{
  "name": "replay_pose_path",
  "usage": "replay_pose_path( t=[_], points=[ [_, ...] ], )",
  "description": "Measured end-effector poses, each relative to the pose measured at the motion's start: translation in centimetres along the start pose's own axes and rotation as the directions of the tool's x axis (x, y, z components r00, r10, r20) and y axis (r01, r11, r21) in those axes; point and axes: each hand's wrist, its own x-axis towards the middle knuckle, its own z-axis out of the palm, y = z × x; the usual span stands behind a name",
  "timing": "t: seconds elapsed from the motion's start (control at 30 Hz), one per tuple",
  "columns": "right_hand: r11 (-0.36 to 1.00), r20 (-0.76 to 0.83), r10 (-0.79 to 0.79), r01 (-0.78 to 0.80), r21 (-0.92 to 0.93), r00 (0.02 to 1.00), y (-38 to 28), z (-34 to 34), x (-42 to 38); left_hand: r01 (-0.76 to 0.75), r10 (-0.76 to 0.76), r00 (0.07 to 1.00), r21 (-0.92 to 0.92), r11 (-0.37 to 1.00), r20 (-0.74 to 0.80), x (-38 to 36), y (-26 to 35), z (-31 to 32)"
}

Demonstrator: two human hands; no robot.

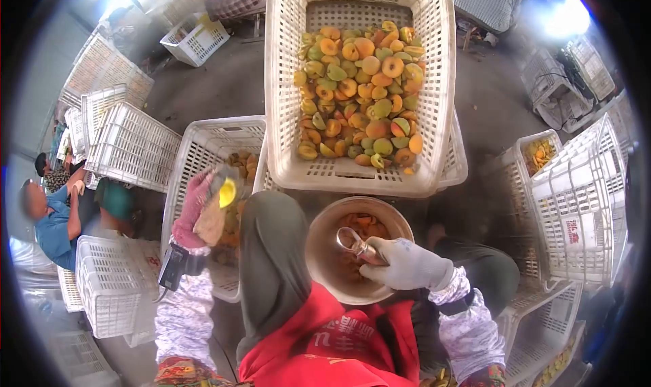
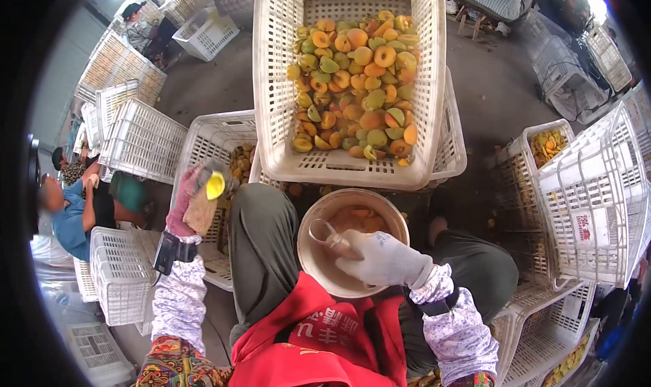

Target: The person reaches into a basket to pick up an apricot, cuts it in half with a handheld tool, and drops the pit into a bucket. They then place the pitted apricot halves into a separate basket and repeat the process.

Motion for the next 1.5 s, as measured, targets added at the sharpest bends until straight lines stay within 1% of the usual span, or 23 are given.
replay_pose_path(
  t=[0.03, 0.07, 0.1, 0.17, 0.23, 0.3, 0.37, 0.47, 0.6, 0.73, 0.8, 0.87, 0.9, 0.93, 1.0, 1.07, 1.13, 1.2, 1.27, 1.37, 1.43, 1.47, 1.5],
  points=[
    [0.998, -0.043, 0.005, -0.008, -0.058, 0.999, 0.1, -0.2, -0.2, -0.135, 0.089, 0.990, 0.552, 0.823, 0.109, -0.3, 0.1, -1.8],
    [0.998, -0.043, 0.002, -0.005, -0.057, 0.999, 0.1, -0.3, -0.3, -0.266, 0.098, 0.964, 0.896, 0.357, 0.247, -0.5, 0.2, -2.6],
    [0.999, -0.088, 0.012, -0.016, -0.043, 0.996, 0.1, -0.6, -0.3, -0.266, 0.102, 0.964, 0.896, 0.355, 0.246, -0.6, 0.7, -1.6],
    [0.999, -0.213, 0.050, -0.044, 0.031, 0.976, 0.0, -1.1, -0.2, -0.178, 0.358, 0.876, 0.905, -0.385, 0.325, -0.8, 2.3, 2.6],
    [0.999, -0.297, 0.048, -0.045, 0.018, 0.954, -0.4, -2.0, -0.1, -0.433, 0.325, 0.832, 0.893, -0.123, 0.449, 1.5, 2.8, 6.4],
    [0.997, -0.450, 0.022, -0.052, -0.053, 0.893, 0.1, -2.7, -0.1, -0.457, 0.009, 0.887, 0.875, 0.159, 0.461, 5.5, 1.2, 10.0],
    [0.996, -0.502, 0.050, -0.080, -0.039, 0.864, 0.1, -3.8, -0.3, -0.372, -0.306, 0.901, 0.912, -0.175, 0.309, 10.1, -1.8, 14.8],
    [0.989, -0.543, 0.143, -0.144, 0.043, 0.827, -0.4, -5.6, -1.1, -0.450, -0.470, 0.845, 0.814, -0.367, 0.256, 16.6, -9.5, 15.4],
    [0.977, -0.575, 0.208, -0.144, 0.155, 0.791, 0.7, -6.1, -2.0, -0.431, -0.416, 0.871, 0.813, -0.392, 0.261, 17.6, -12.4, 13.6],
    [0.951, -0.600, 0.264, -0.099, 0.294, 0.755, 0.2, -6.6, -2.1, -0.370, -0.297, 0.904, 0.912, -0.180, 0.308, 17.8, -12.0, 12.9],
    [0.905, -0.572, 0.340, -0.096, 0.414, 0.747, -0.6, -6.8, -1.7, -0.282, -0.239, 0.922, 0.951, 0.129, 0.306, 16.4, -9.8, 13.5],
    [0.850, -0.548, 0.400, -0.075, 0.521, 0.735, -1.4, -6.7, -1.6, -0.308, -0.210, 0.845, 0.769, 0.560, 0.491, 13.6, -7.6, 14.1],
    [0.844, -0.543, 0.384, -0.046, 0.534, 0.747, -1.2, -6.3, -1.3, -0.248, -0.201, 0.832, 0.671, 0.699, 0.516, 11.8, -6.9, 14.7],
    [0.837, -0.537, 0.368, -0.020, 0.546, 0.759, -1.0, -6.0, -0.9, -0.264, -0.190, 0.830, 0.669, 0.695, 0.525, 9.9, -6.3, 15.3],
    [0.843, -0.534, 0.353, -0.013, 0.538, 0.768, -0.2, -4.7, -0.1, -0.196, -0.016, 0.753, 0.247, 0.949, 0.658, 6.4, -5.9, 16.2],
    [0.989, -0.709, -0.148, 0.089, -0.120, 0.689, 1.4, -3.4, 1.2, -0.088, 0.031, 0.735, 0.050, 0.995, 0.678, 4.3, -6.3, 16.6],
    [0.983, -0.709, -0.171, 0.066, -0.173, 0.684, 2.3, -2.0, 1.9, 0.034, 0.077, 0.719, -0.146, 0.989, 0.691, 2.1, -6.4, 17.8],
    [0.988, -0.648, -0.020, -0.082, -0.128, 0.761, 2.3, -1.3, 2.1, 0.272, 0.036, 0.861, -0.518, 0.811, 0.508, 0.0, -5.8, 19.2],
    [0.993, -0.649, -0.027, -0.056, -0.106, 0.760, 2.0, -1.2, 2.5, 0.309, 0.009, 0.850, -0.511, 0.802, 0.527, 2.0, -8.7, 17.3],
    [0.990, -0.649, -0.028, -0.068, -0.122, 0.760, 2.0, -1.1, 2.8, -0.080, 0.086, 0.873, -0.033, 0.996, 0.480, 2.7, -10.0, 16.9],
    [0.981, -0.636, -0.051, -0.082, -0.178, 0.770, 1.9, -1.4, 2.8, -0.328, 0.151, 0.864, 0.310, 0.892, 0.481, 3.0, -10.0, 17.2],
    [0.980, -0.636, -0.051, -0.084, -0.180, 0.770, 1.7, -1.5, 2.8, -0.329, 0.152, 0.863, 0.307, 0.893, 0.482, 3.0, -9.5, 17.5],
    [0.961, -0.635, -0.052, -0.134, -0.241, 0.770, 1.3, -1.6, 2.8, 0.158, -0.040, 0.848, -0.181, 0.971, 0.528, 2.5, -8.0, 18.1]
  ],
)
